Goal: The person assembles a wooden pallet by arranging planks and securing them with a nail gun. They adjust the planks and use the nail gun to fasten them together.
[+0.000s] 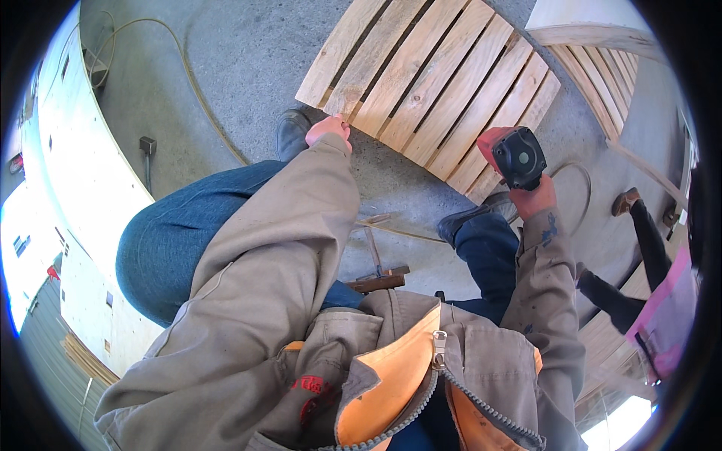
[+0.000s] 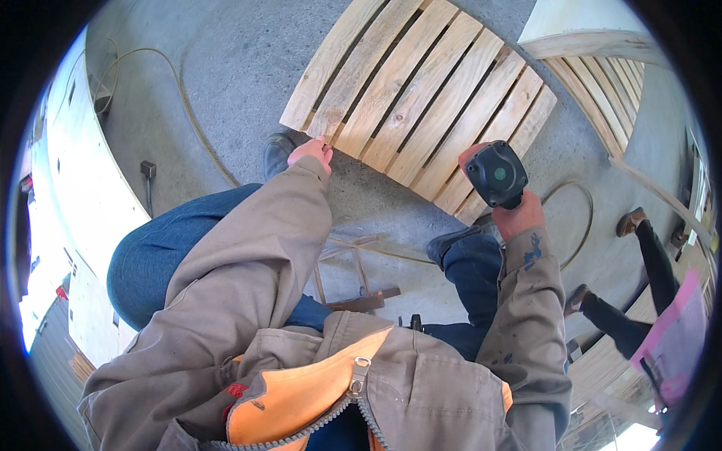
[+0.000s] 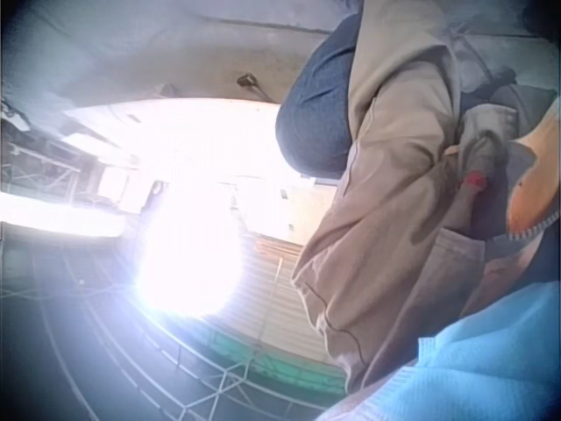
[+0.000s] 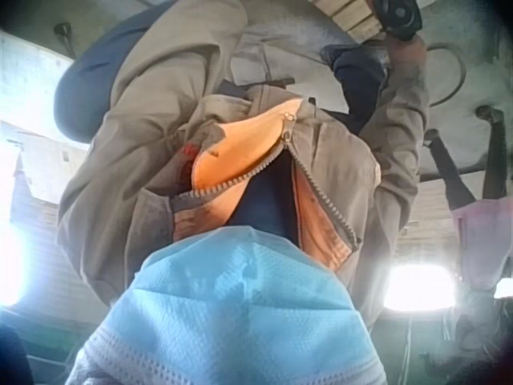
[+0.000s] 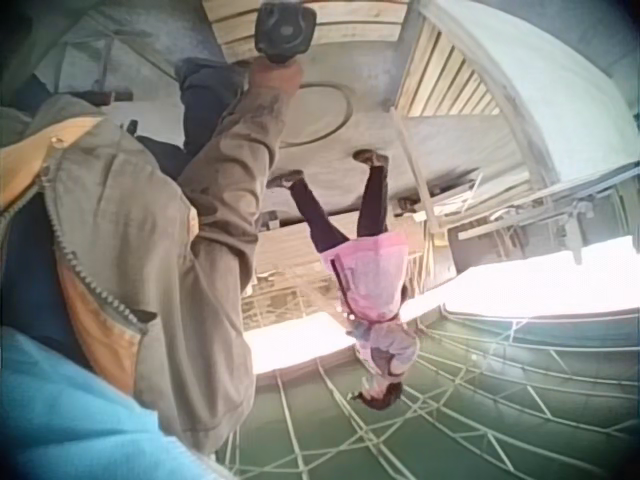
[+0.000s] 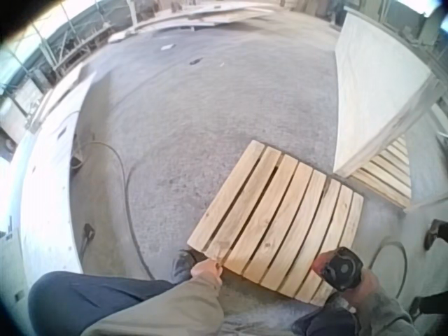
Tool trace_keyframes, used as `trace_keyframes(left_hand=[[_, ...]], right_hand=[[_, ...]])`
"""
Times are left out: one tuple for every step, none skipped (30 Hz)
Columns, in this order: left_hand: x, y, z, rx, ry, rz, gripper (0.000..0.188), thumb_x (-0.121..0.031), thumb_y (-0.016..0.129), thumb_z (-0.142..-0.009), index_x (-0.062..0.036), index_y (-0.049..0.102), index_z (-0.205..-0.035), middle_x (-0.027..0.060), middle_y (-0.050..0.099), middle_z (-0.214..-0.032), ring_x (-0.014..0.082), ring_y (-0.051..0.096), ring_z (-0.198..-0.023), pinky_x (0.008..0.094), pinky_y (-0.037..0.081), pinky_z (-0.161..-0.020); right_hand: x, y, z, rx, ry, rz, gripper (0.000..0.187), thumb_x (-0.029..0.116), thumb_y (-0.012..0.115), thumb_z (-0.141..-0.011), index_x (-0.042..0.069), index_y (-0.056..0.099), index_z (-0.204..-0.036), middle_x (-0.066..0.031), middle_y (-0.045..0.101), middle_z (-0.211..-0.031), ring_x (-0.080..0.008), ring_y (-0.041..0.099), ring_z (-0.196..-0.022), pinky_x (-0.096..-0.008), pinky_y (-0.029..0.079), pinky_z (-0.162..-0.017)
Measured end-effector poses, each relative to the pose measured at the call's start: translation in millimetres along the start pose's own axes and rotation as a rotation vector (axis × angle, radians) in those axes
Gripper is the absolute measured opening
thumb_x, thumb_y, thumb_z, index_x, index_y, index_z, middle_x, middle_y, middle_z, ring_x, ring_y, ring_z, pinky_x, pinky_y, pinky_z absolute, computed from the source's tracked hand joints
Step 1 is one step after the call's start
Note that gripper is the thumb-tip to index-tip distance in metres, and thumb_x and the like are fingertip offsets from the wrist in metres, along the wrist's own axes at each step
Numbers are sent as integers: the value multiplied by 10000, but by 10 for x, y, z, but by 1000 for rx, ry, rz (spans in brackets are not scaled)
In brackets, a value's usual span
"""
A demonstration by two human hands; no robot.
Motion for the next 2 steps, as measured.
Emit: trace_keyframes(left_hand=[[7, -5, -26, 6, 6, 6, 92, -82, 607, -945, 4, 637, -955, 91, 677, -935, 177, 656, -805, 239, 551, -686], [15, -11, -52, 11, 12, 12, 97, -83, 606, -947, 6, 640, -965, 91, 677, -933, 187, 657, -807, 243, 552, -690]], right_hand=[[7, -1, -5, -7, -20, -12, 197, 99, 654, -740, 35, 707, -919, -189, 717, -865, -340, 700, -883, -391, 529, -758], [10, 2, -9, -14, -39, -23, 198, 102, 653, -745, 26, 706, -920, -194, 717, -870, -342, 699, -888, -392, 530, -761]])
Point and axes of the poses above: each hand's wrist, its own z-axis away from the middle knuckle, its own y-axis out of the palm, x = y × z, the point moved 5 cm from there along -z, towards the middle knuckle
